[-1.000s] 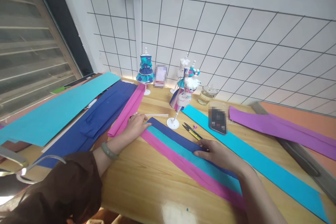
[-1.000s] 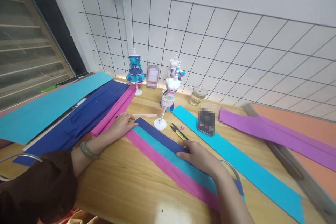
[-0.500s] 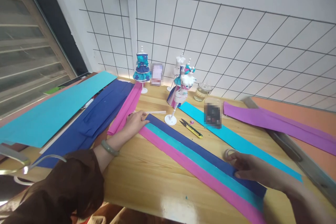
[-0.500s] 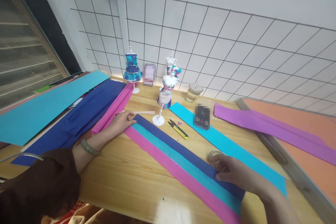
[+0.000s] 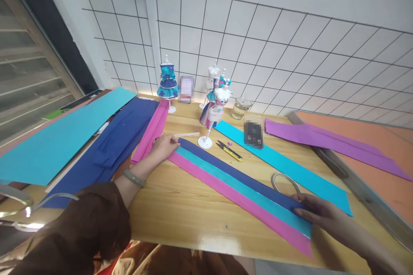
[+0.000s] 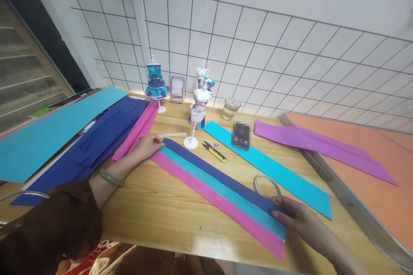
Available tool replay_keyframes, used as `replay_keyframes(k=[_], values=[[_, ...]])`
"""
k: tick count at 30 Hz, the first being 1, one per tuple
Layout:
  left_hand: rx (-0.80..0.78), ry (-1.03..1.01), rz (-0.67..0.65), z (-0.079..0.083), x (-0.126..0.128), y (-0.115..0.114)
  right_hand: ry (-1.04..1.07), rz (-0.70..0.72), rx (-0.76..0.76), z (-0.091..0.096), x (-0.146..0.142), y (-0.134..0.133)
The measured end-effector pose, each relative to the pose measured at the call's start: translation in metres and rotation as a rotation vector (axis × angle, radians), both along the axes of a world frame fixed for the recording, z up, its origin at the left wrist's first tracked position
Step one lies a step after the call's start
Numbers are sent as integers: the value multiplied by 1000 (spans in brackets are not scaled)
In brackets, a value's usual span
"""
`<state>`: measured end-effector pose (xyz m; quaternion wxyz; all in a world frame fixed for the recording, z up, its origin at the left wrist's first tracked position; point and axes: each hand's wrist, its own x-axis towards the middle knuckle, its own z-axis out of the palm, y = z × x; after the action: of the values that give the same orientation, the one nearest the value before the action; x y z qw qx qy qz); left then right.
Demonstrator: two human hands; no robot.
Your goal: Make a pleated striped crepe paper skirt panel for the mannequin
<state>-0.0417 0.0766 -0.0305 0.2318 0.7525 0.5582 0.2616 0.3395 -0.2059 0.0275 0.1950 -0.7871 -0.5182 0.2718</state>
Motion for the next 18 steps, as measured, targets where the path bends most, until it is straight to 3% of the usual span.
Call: replay_keyframes(k=[3,6,11,14,18], values=[[-36,-82,-54,0,0,1,131,-2,-111,-2,2,-9],[-102,-180,-129,5,0,-3,169,-131,-79,-9,12,-14],[-363,-541,-285,21,1,-15,160,-223,-9,-17,25,-14],[-381,-535,-263,25,0,-16,133,-284,-12,-18,30,-13],[-288,-414,-158,22,-3,-10,55,-284,23,-21,36,-8]])
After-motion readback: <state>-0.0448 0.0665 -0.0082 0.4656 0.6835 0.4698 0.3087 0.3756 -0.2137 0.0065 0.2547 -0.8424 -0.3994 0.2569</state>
